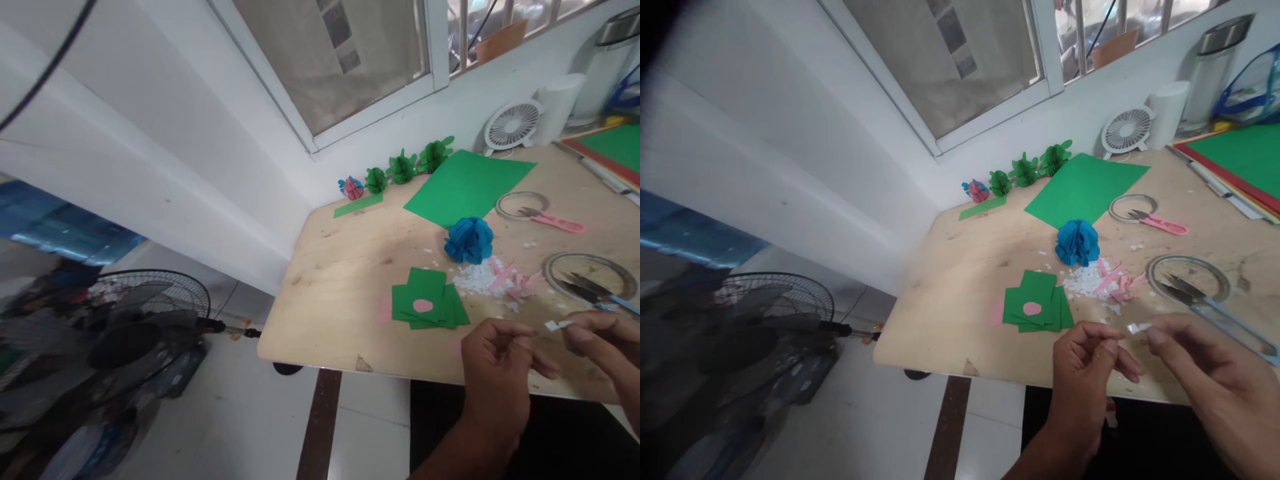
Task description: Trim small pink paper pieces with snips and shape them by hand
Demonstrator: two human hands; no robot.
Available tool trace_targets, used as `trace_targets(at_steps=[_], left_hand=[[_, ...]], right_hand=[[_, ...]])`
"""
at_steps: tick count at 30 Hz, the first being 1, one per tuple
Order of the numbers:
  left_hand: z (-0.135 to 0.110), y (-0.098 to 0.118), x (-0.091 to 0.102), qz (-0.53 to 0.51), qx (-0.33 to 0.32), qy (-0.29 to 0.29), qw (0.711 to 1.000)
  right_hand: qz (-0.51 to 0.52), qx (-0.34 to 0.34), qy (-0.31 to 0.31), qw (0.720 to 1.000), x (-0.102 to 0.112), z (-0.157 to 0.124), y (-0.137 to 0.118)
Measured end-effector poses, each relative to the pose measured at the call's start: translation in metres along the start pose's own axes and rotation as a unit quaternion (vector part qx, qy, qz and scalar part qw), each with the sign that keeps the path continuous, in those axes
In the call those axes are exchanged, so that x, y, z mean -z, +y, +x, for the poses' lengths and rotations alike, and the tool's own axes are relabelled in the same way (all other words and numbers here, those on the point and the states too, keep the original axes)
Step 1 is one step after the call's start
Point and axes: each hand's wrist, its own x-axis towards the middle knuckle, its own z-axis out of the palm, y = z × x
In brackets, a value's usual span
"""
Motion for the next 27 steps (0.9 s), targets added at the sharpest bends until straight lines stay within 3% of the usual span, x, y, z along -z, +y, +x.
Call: trace_targets(at_steps=[5, 12, 20, 27], left_hand=[[-0.006, -0.001, 0.01, 0.05, 0.06, -0.01, 0.997], [-0.006, 0.003, 0.012, 0.013, -0.042, 0.002, 0.999], [-0.008, 0.006, 0.015, 0.048, -0.05, 0.032, 0.997], [-0.011, 0.007, 0.012, 0.067, -0.039, 0.06, 0.995]], right_hand=[[0.001, -0.028, -0.03, 0.999, -0.002, -0.007, -0.021], [-0.035, -0.01, -0.041, 0.998, -0.009, -0.013, -0.021], [-0.077, 0.025, -0.052, 0.995, -0.01, -0.021, -0.024], [-0.04, -0.012, -0.073, 0.996, -0.013, -0.023, -0.033]])
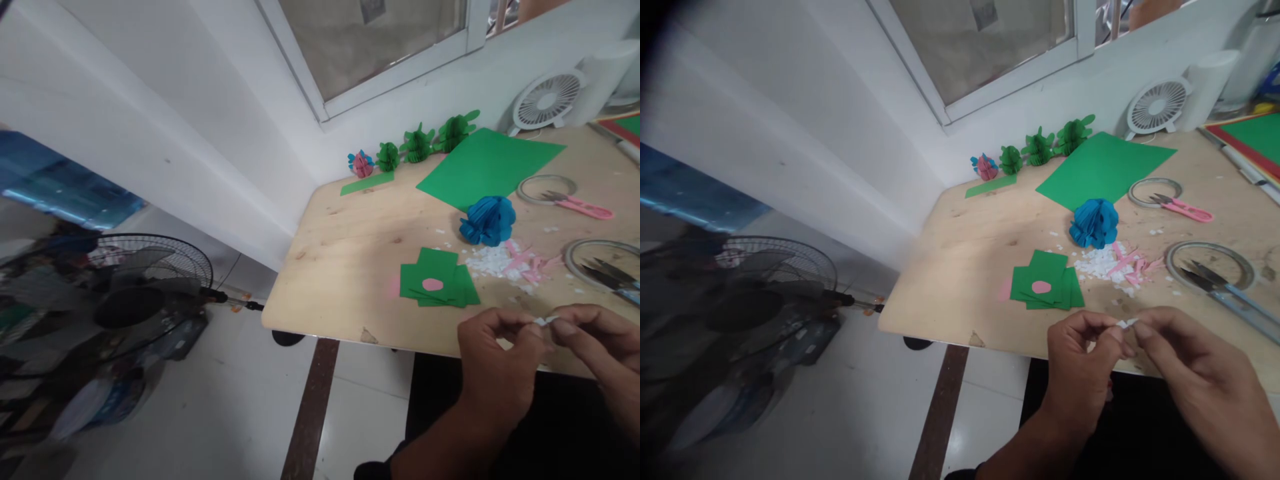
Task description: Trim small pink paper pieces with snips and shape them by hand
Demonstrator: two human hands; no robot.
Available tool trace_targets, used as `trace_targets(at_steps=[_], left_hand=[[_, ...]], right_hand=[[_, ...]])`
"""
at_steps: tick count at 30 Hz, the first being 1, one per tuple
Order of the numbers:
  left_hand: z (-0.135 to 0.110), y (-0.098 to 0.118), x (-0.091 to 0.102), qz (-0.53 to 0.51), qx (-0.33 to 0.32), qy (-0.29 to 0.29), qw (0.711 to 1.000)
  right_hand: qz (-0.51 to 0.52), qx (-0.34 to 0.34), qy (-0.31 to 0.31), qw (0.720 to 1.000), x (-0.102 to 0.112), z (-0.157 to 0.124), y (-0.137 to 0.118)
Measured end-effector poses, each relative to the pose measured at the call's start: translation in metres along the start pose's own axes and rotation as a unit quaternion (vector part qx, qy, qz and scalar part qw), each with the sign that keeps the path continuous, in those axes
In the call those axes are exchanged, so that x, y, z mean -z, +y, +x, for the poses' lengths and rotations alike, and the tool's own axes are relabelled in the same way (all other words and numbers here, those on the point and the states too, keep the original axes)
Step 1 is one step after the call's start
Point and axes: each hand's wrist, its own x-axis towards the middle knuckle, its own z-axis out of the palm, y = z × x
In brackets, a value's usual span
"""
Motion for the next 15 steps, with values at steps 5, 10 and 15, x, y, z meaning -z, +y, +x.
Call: trace_targets(at_steps=[5, 10, 15], left_hand=[[-0.001, -0.002, -0.002, -0.02, -0.005, 0.011, 1.0], [0.001, 0.005, 0.007, -0.083, 0.02, 0.044, 0.995], [0.0, 0.003, 0.014, -0.123, 0.02, -0.026, 0.992]], right_hand=[[0.045, -0.031, -0.01, 0.998, -0.003, 0.004, 0.015], [0.22, -0.106, 0.062, 0.968, -0.002, 0.014, 0.028], [0.26, -0.147, 0.008, 0.954, -0.007, 0.005, 0.013]])
